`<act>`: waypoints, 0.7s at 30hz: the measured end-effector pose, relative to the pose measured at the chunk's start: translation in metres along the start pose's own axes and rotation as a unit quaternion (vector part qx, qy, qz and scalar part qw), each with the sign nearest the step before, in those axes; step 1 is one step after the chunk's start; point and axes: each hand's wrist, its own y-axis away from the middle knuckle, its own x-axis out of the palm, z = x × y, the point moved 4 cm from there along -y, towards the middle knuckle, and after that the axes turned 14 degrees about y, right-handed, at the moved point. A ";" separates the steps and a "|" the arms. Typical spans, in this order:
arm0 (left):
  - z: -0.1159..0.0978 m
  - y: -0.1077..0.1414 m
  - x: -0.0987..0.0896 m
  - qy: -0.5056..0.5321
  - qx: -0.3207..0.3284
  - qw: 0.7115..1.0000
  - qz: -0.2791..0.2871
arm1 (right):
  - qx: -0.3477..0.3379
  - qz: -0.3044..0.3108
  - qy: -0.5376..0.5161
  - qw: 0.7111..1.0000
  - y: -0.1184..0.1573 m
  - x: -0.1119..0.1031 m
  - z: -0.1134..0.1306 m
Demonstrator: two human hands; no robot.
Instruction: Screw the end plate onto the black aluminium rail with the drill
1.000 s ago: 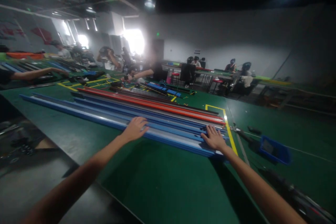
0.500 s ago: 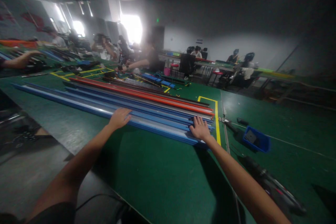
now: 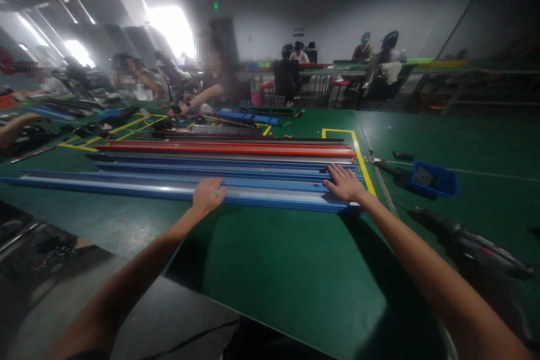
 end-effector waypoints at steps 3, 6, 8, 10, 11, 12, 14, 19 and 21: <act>-0.002 -0.002 0.007 0.017 -0.004 1.000 -0.002 | -0.012 -0.017 0.019 1.000 0.006 -0.004 -0.005; -0.002 -0.004 0.010 0.031 -0.009 0.999 -0.005 | 0.004 -0.039 0.051 0.998 0.009 -0.011 -0.006; -0.001 -0.005 0.010 0.038 -0.007 0.999 -0.007 | 0.023 -0.039 0.066 0.997 0.009 -0.013 -0.004; -0.001 -0.005 0.010 0.042 -0.004 0.999 -0.012 | 0.031 -0.033 0.072 0.996 0.007 -0.014 -0.002; -0.001 -0.005 0.009 0.044 -0.003 0.999 -0.016 | 0.032 -0.032 0.074 0.996 0.006 -0.015 -0.002; -0.001 -0.005 0.009 0.045 -0.003 0.999 -0.020 | 0.033 -0.033 0.075 0.996 0.006 -0.015 -0.001; -0.001 -0.006 0.008 0.049 -0.004 0.998 -0.029 | 0.033 -0.034 0.078 0.996 0.004 -0.016 -0.001; -0.003 -0.005 0.007 0.056 -0.018 0.997 -0.046 | 0.038 -0.033 0.088 0.995 0.003 -0.017 -0.002; -0.003 -0.005 0.006 0.057 -0.028 0.997 -0.051 | 0.038 -0.036 0.088 0.995 0.004 -0.016 -0.001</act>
